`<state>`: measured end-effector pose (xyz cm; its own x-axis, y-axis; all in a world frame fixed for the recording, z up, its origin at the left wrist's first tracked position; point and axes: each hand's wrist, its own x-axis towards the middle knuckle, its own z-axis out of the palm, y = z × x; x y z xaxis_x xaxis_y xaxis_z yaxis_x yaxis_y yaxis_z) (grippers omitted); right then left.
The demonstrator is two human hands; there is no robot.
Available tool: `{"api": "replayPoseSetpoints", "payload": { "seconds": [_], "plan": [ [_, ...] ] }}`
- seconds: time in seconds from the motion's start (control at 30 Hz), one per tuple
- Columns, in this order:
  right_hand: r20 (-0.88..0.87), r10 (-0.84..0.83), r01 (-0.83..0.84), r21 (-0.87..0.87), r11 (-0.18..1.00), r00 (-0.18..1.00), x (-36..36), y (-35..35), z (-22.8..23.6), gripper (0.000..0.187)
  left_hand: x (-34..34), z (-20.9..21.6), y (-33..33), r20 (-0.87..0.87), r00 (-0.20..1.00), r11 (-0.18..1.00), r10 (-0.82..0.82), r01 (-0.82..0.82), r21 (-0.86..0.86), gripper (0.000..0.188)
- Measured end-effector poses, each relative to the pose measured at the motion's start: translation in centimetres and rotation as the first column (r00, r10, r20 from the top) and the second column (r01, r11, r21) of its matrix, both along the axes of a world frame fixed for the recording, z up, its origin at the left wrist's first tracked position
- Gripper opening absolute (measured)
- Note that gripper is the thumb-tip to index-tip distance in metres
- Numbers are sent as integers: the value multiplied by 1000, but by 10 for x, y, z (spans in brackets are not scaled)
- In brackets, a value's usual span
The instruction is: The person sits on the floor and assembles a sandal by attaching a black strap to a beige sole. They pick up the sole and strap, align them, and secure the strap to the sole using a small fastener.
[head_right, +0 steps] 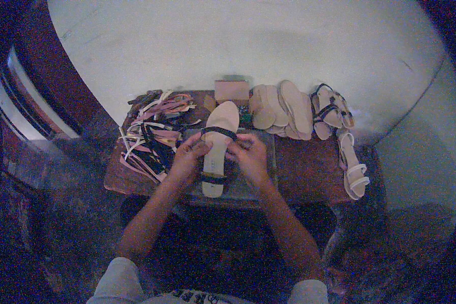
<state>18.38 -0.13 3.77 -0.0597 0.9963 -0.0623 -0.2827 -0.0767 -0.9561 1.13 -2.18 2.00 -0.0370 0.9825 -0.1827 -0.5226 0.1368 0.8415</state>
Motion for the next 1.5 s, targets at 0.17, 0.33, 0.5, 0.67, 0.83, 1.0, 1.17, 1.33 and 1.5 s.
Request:
{"api": "replayPoseSetpoints", "payload": {
  "seconds": [0.17, 0.33, 0.5, 0.67, 0.83, 1.0, 1.17, 1.33, 1.5],
  "plan": [
    [-42, 32, -32, -6, 999, 999, 3, 4, -6, 30, 1, 3, -1, 66, 996, 998, -63, 64, -8, 51],
    [-54, 48, -48, 14, 999, 997, -2, 4, -11, 25, -1, 2, -1, 24, 998, 998, -56, 57, -26, 54],
    [-29, 41, -42, -5, 999, 999, -4, 1, -8, 24, -4, -8, 3, 8, 996, 996, -90, 90, 18, 57],
    [-18, 42, -42, 9, 999, 999, -3, 1, -7, 26, 0, -9, 1, -32, 999, 999, -38, 38, 6, 53],
    [-36, 11, -9, 53, 999, 999, -4, 3, -13, 26, 4, -8, 0, -6, 1000, 1000, 8, -8, 3, 47],
    [11, 32, -33, 115, 993, 999, -5, 4, -11, 28, 0, -1, -1, -13, 999, 999, 34, -34, -17, 48],
    [160, 51, -81, 187, 979, 986, 1, 2, -5, 28, -3, 3, -2, -22, 1000, 1000, 4, -4, -9, 29],
    [174, -26, -25, 281, 959, 984, 2, 7, -11, 28, -4, -4, 1, 8, 999, 999, -48, 48, -7, 26],
    [181, -6, -42, 261, 964, 983, 0, 2, -3, 25, -6, -3, 1, 52, 994, 995, -99, 100, -18, 40]
  ]
}}
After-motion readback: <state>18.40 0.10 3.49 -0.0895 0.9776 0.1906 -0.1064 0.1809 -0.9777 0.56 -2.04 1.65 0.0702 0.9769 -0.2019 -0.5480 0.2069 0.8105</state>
